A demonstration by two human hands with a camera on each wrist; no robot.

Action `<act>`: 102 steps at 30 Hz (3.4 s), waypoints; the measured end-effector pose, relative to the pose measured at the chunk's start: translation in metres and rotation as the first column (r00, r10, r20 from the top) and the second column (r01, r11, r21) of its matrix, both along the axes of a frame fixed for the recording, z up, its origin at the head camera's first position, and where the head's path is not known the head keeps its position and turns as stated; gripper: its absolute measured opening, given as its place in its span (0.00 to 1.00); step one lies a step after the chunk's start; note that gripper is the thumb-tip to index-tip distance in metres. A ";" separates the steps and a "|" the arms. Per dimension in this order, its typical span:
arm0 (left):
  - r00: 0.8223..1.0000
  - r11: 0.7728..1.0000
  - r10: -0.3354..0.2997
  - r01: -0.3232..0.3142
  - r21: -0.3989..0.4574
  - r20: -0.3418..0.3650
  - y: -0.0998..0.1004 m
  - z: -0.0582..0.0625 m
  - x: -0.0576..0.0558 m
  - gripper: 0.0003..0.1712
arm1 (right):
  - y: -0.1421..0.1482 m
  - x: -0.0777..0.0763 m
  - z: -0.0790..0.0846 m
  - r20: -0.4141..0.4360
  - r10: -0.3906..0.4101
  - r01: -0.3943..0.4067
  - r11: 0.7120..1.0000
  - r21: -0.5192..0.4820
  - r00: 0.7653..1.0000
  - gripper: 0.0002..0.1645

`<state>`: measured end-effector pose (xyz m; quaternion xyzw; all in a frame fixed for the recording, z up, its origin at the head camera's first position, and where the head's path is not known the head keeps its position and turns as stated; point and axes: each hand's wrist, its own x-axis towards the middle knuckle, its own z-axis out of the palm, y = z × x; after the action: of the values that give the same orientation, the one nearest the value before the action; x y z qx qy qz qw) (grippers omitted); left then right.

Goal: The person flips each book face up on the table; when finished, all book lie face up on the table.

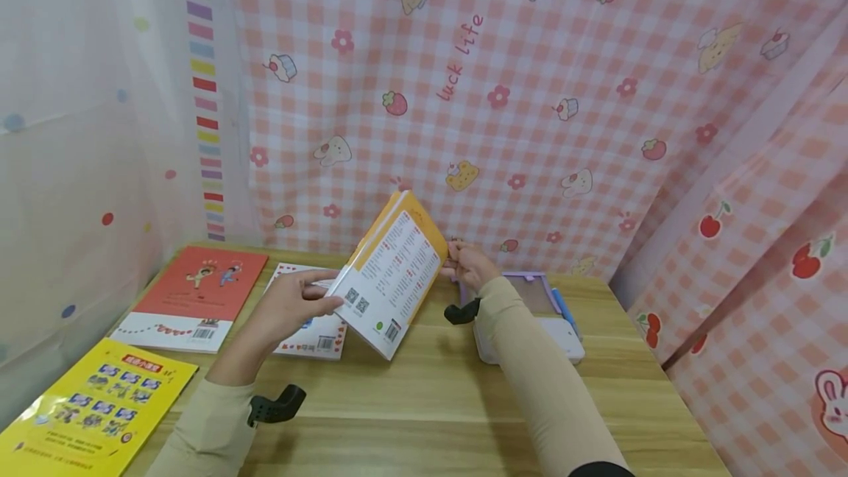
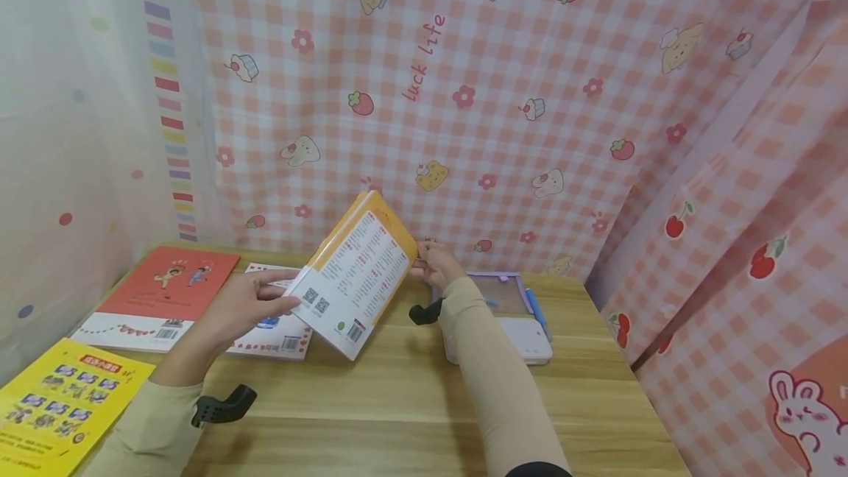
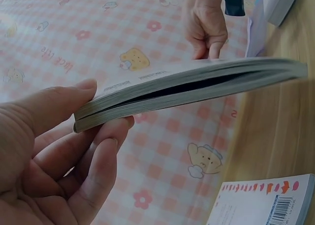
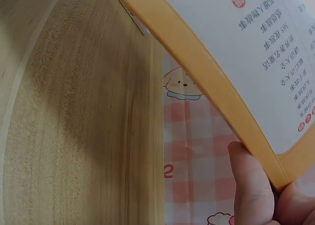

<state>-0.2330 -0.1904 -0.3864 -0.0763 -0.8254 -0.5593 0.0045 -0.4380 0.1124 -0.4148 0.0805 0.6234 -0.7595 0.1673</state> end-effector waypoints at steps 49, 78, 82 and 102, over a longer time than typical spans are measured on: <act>0.985 0.993 0.023 -0.042 -0.112 -0.168 0.029 0.011 0.012 0.28 | -0.015 0.007 -0.002 0.104 -0.132 0.151 0.967 -0.204 0.986 0.13; 0.973 0.988 0.037 -0.070 -0.138 -0.226 0.032 0.015 0.011 0.25 | -0.014 0.012 -0.004 0.110 -0.132 0.157 0.954 -0.254 0.985 0.04; 0.970 0.983 0.069 -0.106 -0.152 -0.233 0.030 0.018 0.012 0.25 | -0.010 0.013 -0.006 0.087 -0.046 0.069 0.957 -0.280 0.995 0.11; 0.926 0.959 0.275 -0.283 0.005 -0.257 0.031 0.025 0.014 0.23 | -0.008 0.015 -0.006 0.277 -0.074 0.223 0.800 -0.557 0.958 0.10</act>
<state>-0.2193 -0.1598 -0.3611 -0.0297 -0.8291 -0.5253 0.1890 -0.4234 0.1041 -0.4206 0.1659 0.3276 -0.9089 0.1977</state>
